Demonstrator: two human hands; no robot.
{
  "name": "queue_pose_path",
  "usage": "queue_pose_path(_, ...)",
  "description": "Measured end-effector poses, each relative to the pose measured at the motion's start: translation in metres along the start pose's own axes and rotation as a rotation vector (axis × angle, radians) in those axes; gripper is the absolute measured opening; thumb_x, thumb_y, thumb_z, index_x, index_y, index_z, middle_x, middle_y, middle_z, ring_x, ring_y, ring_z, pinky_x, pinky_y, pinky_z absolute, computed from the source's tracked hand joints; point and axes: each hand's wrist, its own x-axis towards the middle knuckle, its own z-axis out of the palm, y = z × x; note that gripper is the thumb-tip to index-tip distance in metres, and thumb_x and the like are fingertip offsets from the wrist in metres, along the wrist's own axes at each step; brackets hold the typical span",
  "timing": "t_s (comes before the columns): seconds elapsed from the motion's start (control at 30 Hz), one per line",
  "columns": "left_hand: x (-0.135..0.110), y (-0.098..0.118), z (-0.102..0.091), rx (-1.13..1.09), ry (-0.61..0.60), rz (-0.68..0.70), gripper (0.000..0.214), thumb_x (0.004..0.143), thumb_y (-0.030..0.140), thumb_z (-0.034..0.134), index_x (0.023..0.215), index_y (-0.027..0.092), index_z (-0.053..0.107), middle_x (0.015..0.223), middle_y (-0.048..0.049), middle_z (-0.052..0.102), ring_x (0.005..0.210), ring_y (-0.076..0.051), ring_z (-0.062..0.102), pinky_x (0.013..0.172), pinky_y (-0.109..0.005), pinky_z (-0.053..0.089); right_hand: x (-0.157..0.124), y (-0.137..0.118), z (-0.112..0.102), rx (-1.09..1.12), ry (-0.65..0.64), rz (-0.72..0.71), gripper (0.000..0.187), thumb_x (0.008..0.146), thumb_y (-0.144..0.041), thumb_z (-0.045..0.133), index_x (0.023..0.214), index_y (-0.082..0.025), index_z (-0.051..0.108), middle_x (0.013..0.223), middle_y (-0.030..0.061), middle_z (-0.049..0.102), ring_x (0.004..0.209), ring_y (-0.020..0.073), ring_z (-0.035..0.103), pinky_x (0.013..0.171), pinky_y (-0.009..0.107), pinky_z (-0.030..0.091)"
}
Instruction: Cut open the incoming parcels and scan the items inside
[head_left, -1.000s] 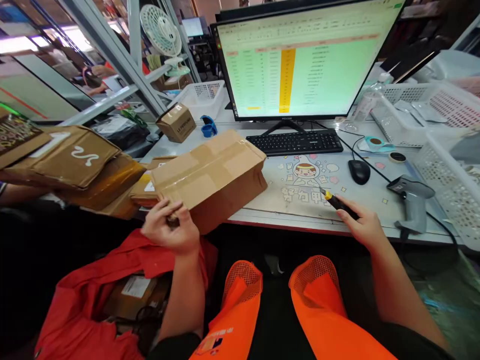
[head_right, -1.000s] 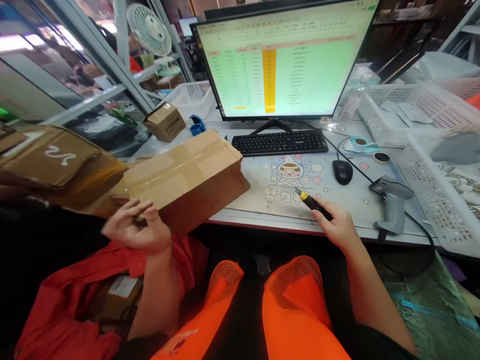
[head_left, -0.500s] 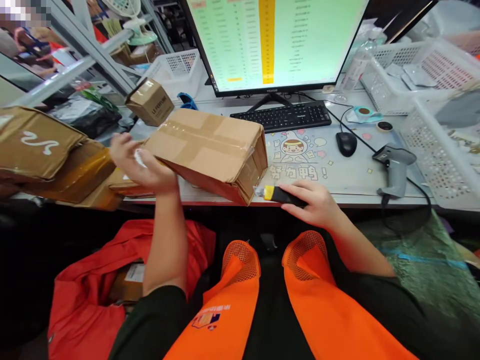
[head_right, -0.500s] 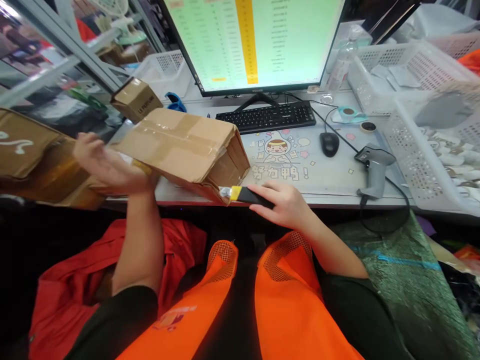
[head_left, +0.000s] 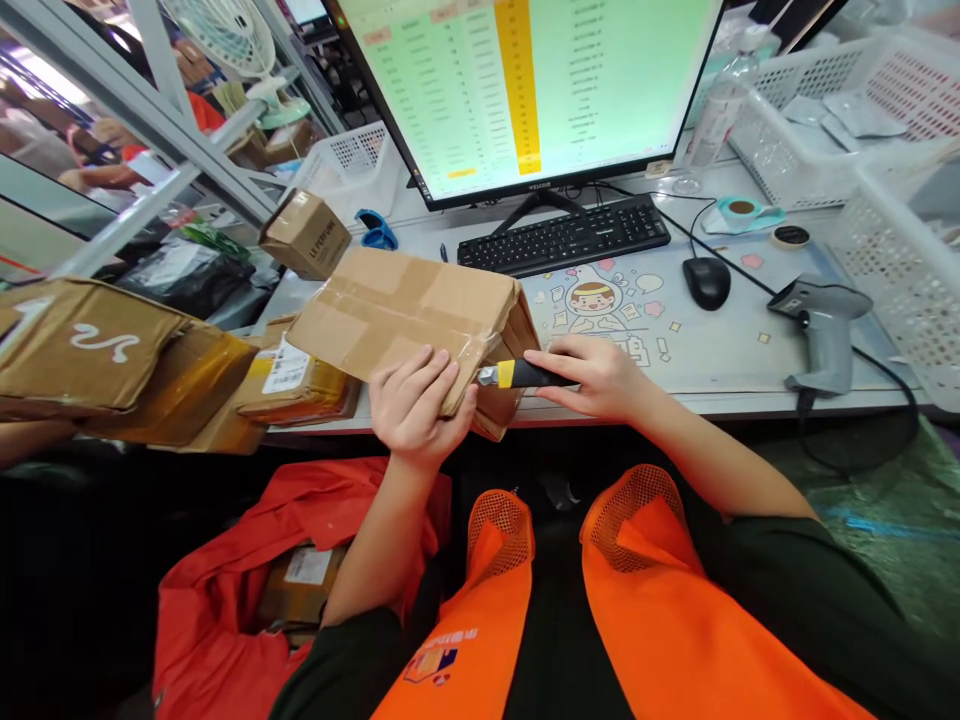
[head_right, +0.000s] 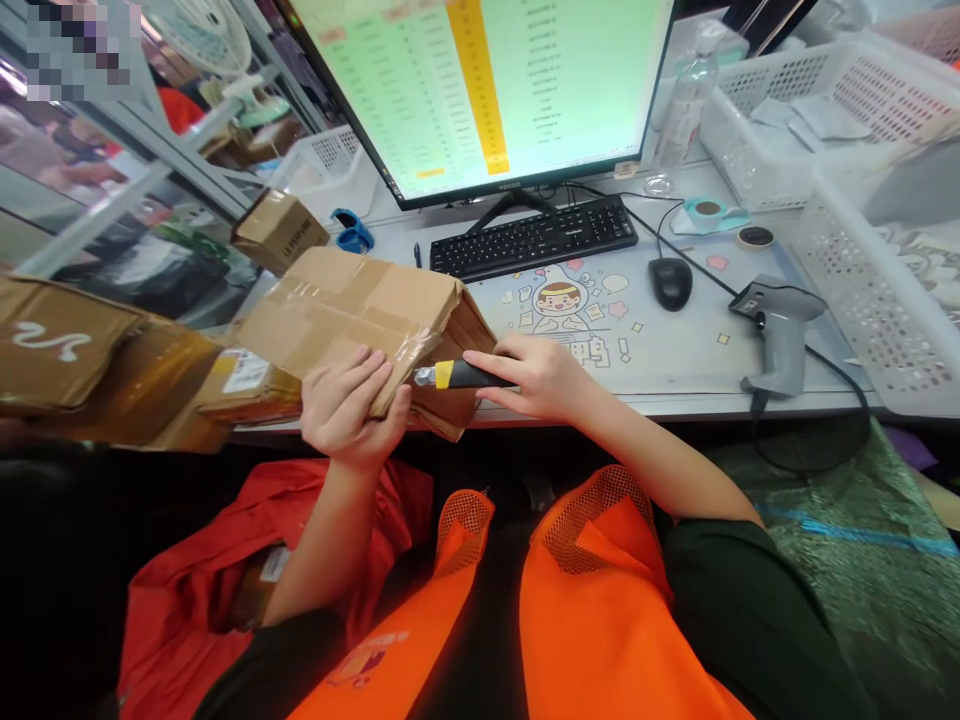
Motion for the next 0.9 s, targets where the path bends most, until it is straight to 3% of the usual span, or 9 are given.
queue_pose_path(0.13,-0.004,0.004,-0.008,0.008,0.036,0.052,0.034,0.084,0.024,0.08,0.118,0.026,0.077,0.106,-0.0086,0.084,0.103,-0.033,0.082,0.089,-0.044,0.056,-0.002,0.007,0.0,-0.068,0.001,0.091,0.045,0.11,-0.047,0.057,0.143,-0.021,0.073,0.112,0.0138,0.077,0.099,0.0246,0.073,0.089,0.038,0.061)
queue_pose_path(0.33,-0.002,0.001,-0.005,-0.016,0.078,0.061,0.033,0.085,0.021,0.079,0.118,0.026,0.076,0.101,-0.006,0.084,0.098,-0.031,0.082,0.082,-0.045,0.056,-0.036,0.054,-0.033,-0.19,0.255,0.622,0.049,0.104,-0.047,0.064,0.141,-0.017,0.074,0.11,0.0151,0.079,0.1,0.0311,0.075,0.094,0.047,0.063)
queue_pose_path(0.47,0.017,0.05,0.02,-0.017,0.082,-0.031,0.026,0.089,0.022,0.081,0.114,0.026,0.074,0.1,-0.0039,0.083,0.095,-0.028,0.081,0.084,-0.046,0.053,-0.051,0.035,-0.069,0.035,0.314,0.7,0.052,0.105,-0.053,0.06,0.143,-0.02,0.072,0.101,0.0097,0.081,0.085,0.0261,0.077,0.083,0.043,0.066)
queue_pose_path(0.53,0.028,0.081,0.026,-0.018,0.007,-0.108,0.023,0.092,0.027,0.081,0.114,0.024,0.074,0.107,-0.0055,0.082,0.102,-0.028,0.08,0.09,-0.046,0.052,-0.043,0.013,-0.088,0.139,0.224,0.66,0.054,0.108,-0.055,0.055,0.148,-0.021,0.069,0.097,0.0073,0.081,0.077,0.0225,0.076,0.078,0.039,0.066)
queue_pose_path(0.6,0.033,0.093,0.019,-0.104,-0.13,-0.119,0.03,0.095,0.033,0.079,0.123,0.023,0.073,0.118,-0.0087,0.081,0.114,-0.029,0.077,0.098,-0.046,0.051,-0.027,-0.008,-0.106,0.157,0.113,0.566,0.054,0.11,-0.055,0.052,0.149,-0.022,0.068,0.1,0.0071,0.081,0.079,0.022,0.077,0.081,0.039,0.066)
queue_pose_path(0.67,0.03,0.074,0.0,-0.192,-0.208,-0.084,0.042,0.095,0.039,0.078,0.134,0.024,0.069,0.127,-0.0109,0.078,0.128,-0.031,0.072,0.106,-0.046,0.052,-0.008,-0.021,-0.125,0.111,0.003,0.469,0.052,0.111,-0.054,0.049,0.148,-0.023,0.068,0.103,0.0074,0.081,0.085,0.0237,0.077,0.084,0.039,0.065)
queue_pose_path(0.73,0.017,0.028,-0.02,-0.143,-0.19,-0.095,0.054,0.092,0.045,0.081,0.14,0.027,0.066,0.134,-0.0124,0.075,0.14,-0.037,0.063,0.119,-0.054,0.044,0.013,-0.028,-0.141,0.046,-0.097,0.378,0.05,0.112,-0.054,0.046,0.144,-0.024,0.071,0.101,0.0075,0.081,0.089,0.0261,0.077,0.085,0.041,0.065)
queue_pose_path(0.8,0.001,-0.024,-0.033,-0.01,-0.196,-0.15,0.062,0.089,0.052,0.084,0.143,0.028,0.065,0.146,-0.0144,0.07,0.149,-0.043,0.053,0.13,-0.067,0.025,0.036,-0.03,-0.149,-0.013,-0.179,0.303,0.049,0.113,-0.052,0.044,0.142,-0.025,0.072,0.097,0.0072,0.08,0.089,0.0269,0.076,0.081,0.041,0.063)
queue_pose_path(0.9,-0.014,-0.065,-0.029,0.022,-0.164,-0.135,0.057,0.087,0.053,0.087,0.136,0.028,0.069,0.139,-0.0143,0.073,0.134,-0.04,0.064,0.129,-0.065,0.024,0.083,-0.032,-0.141,-0.069,-0.262,0.204,0.047,0.114,-0.047,0.042,0.144,-0.024,0.07,0.088,0.0054,0.077,0.076,0.024,0.073,0.07,0.037,0.059)
